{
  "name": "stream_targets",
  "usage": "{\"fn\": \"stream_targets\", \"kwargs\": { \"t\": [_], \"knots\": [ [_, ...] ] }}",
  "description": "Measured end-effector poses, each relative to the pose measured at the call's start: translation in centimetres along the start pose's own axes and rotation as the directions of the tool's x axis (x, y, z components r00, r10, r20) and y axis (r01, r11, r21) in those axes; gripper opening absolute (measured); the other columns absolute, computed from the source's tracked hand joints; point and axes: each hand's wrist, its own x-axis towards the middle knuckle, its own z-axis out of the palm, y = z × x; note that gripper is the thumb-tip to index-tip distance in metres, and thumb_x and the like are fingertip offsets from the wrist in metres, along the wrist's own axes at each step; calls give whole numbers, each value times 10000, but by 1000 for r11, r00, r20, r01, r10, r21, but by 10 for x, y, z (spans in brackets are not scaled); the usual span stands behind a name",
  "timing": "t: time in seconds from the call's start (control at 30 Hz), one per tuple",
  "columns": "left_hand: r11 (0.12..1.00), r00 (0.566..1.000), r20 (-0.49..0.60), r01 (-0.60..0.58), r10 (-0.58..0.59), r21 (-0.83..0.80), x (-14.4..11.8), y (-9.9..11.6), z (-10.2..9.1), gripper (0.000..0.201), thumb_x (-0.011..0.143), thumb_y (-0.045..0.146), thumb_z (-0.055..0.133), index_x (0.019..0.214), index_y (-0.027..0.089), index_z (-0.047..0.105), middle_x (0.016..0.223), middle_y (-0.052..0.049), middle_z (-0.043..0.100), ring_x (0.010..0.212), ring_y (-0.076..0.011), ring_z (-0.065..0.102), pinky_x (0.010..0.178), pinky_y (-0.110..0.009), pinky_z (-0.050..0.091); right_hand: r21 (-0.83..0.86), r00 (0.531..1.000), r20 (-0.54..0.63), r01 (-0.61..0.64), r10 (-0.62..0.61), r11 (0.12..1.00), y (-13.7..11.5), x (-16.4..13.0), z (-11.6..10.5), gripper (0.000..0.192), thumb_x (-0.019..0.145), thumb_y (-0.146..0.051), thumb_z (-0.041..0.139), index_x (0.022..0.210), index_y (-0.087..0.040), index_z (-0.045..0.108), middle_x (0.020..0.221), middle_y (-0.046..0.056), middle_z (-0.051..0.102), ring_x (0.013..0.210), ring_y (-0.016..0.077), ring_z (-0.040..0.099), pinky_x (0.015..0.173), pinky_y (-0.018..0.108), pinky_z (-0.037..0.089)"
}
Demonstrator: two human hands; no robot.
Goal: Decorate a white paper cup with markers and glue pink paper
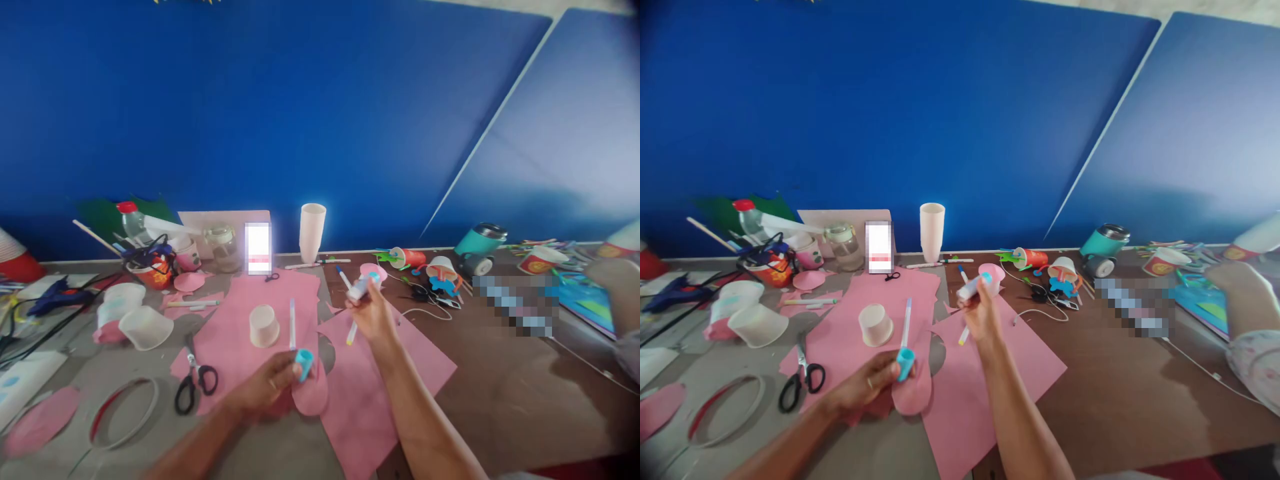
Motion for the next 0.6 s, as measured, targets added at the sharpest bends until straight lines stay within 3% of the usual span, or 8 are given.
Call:
{"fn": "stream_targets", "kwargs": {
  "t": [0.13, 0.27, 0.5, 0.6],
  "knots": [
    [997, 978, -206, -46, 31, -67, 1, -7, -15, 500, 764, 646, 653, 891, 167, 718, 804, -51, 567, 717, -149, 462, 641, -261, 412, 92, 975, 119, -201, 189, 975, 25, -11, 9, 325, 730, -465, 786, 809, -185, 641, 550, -64, 577, 404, 57, 406, 431, 212, 356],
    [998, 970, -235, -61, 56, -12, 1, -6, -20, 453, 770, 578, 688, 953, 165, 720, 794, -43, 558, 656, -127, 447, 580, -247, 399, 90, 948, 173, -285, 266, 954, 44, -20, 15, 360, 704, -468, 808, 868, -171, 689, 481, -84, 531, 359, 45, 341, 437, 212, 373],
    [965, 970, -180, -119, 163, 235, 1, -2, -21, 680, 843, 696, 482, 1146, 124, 689, 723, -30, 547, 566, -107, 407, 537, -250, 364, 165, 908, 286, -360, 305, 918, 45, -24, 9, 197, 784, -356, 745, 910, -211, 699, 599, -49, 619, 465, 87, 480, 559, 261, 460],
    [936, 949, -231, -131, 213, 327, 0, 0, -22, 720, 849, 721, 427, 1121, 116, 708, 677, -34, 558, 554, -120, 408, 535, -258, 367, 173, 895, 317, -380, 314, 909, 47, -26, 8, 172, 797, -339, 727, 915, -217, 696, 615, -47, 629, 485, 96, 492, 588, 282, 464]
  ]
}}
